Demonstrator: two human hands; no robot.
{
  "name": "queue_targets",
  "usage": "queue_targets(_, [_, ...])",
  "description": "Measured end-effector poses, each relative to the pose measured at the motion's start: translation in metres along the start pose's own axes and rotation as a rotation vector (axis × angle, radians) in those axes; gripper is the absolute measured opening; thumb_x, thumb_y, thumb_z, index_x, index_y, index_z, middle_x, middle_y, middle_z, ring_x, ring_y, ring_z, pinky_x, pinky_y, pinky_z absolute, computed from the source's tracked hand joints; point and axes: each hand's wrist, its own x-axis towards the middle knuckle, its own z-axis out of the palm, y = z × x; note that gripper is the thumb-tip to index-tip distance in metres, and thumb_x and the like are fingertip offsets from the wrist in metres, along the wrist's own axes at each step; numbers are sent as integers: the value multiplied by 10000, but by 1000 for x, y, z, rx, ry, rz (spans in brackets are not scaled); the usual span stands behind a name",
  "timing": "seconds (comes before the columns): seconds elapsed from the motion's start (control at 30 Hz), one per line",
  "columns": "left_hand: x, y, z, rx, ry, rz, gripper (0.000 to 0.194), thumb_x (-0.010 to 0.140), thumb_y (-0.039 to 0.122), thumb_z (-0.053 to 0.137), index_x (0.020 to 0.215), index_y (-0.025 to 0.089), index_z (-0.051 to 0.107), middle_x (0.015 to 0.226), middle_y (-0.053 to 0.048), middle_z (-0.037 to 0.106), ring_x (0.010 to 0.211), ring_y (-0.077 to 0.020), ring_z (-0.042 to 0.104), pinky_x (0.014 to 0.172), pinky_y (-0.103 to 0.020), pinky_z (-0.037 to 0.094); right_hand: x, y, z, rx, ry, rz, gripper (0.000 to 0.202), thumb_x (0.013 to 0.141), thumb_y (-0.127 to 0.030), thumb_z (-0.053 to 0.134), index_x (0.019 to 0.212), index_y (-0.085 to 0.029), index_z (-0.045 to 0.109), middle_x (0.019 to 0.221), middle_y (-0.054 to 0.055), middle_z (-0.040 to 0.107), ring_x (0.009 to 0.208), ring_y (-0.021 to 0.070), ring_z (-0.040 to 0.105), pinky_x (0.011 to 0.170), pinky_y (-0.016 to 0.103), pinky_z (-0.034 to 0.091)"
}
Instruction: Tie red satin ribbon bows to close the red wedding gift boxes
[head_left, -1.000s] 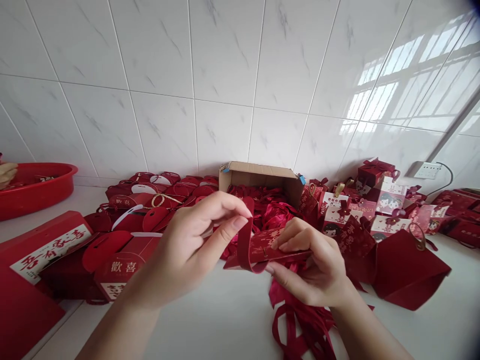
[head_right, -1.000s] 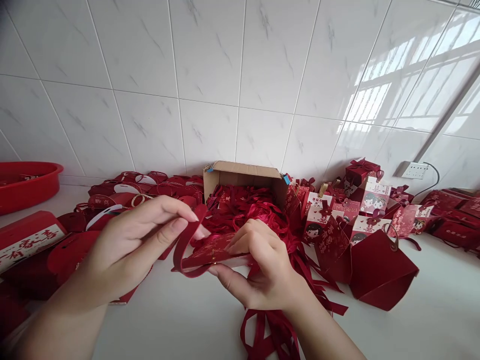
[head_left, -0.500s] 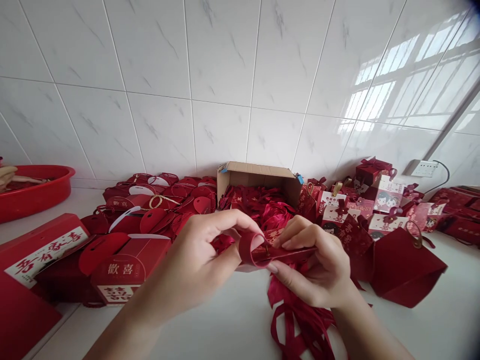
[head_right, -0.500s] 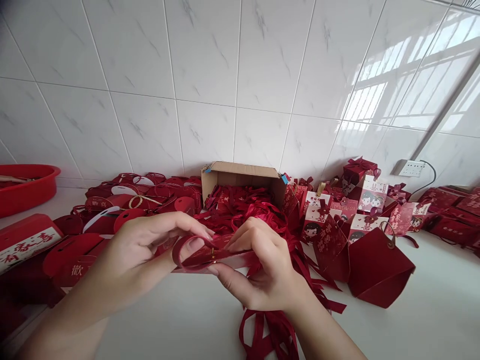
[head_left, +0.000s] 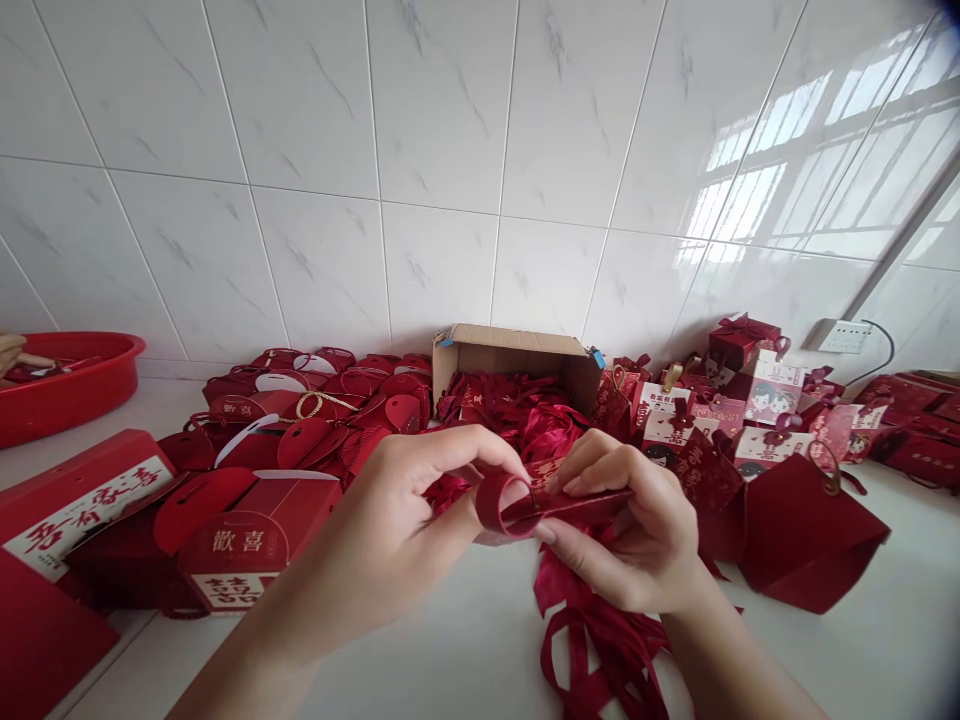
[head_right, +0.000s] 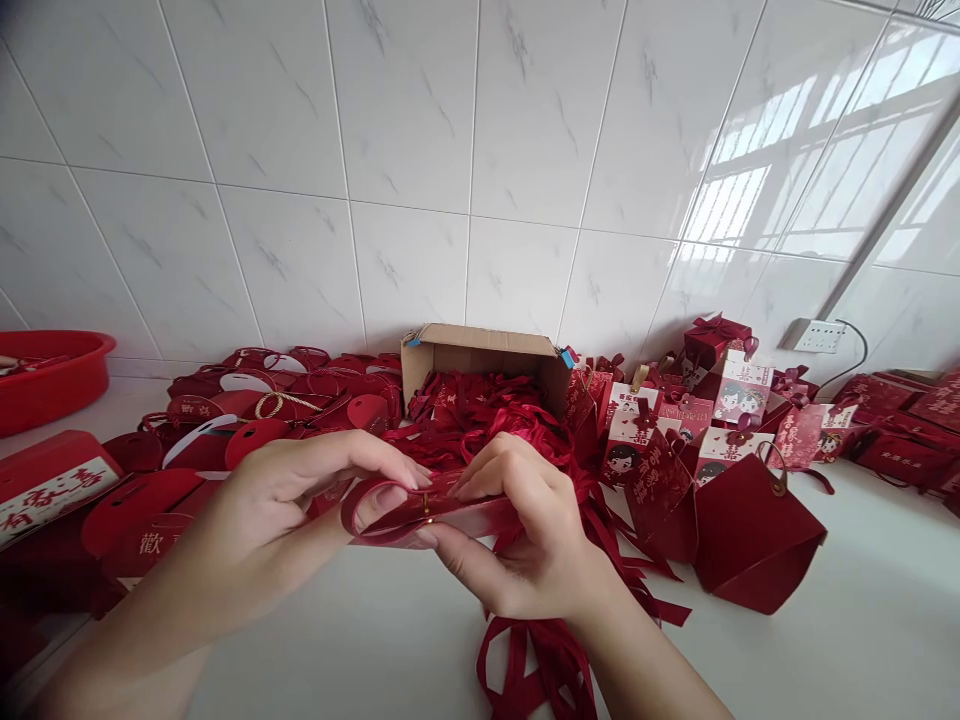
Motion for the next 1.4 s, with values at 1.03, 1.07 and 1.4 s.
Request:
queue_targets(1.03, [-1, -3, -3, 33, -67, 33, 112, 888, 185, 567, 872, 257, 652, 896, 18, 728, 807, -127, 683, 666, -192, 551, 0, 1, 0, 45, 32, -19, 260, 734, -100, 708, 860, -204, 506, 728, 27, 585, 633, 160, 551, 531, 308, 481])
queue_targets(1.07, [-1, -3, -4, 30, -67, 24, 109, 884, 191, 573, 872, 258, 658, 895, 16, 730, 807, -132, 685, 660, -196, 554, 0, 1, 0, 39, 34, -26, 261, 733, -98, 709, 860, -204, 508, 729, 26, 588, 632, 160, 551, 534, 310, 482])
queue_targets(1.4, [-1, -1, -3, -11, -59, -46, 88, 879, 280, 580, 856, 245, 658, 851, 1, 724, 769, -149, 676, 604, -203, 540, 0, -1, 1, 77, 61, -24, 250, 738, -94, 694, 859, -198, 502, 741, 33, 578, 635, 160, 549, 541, 307, 482])
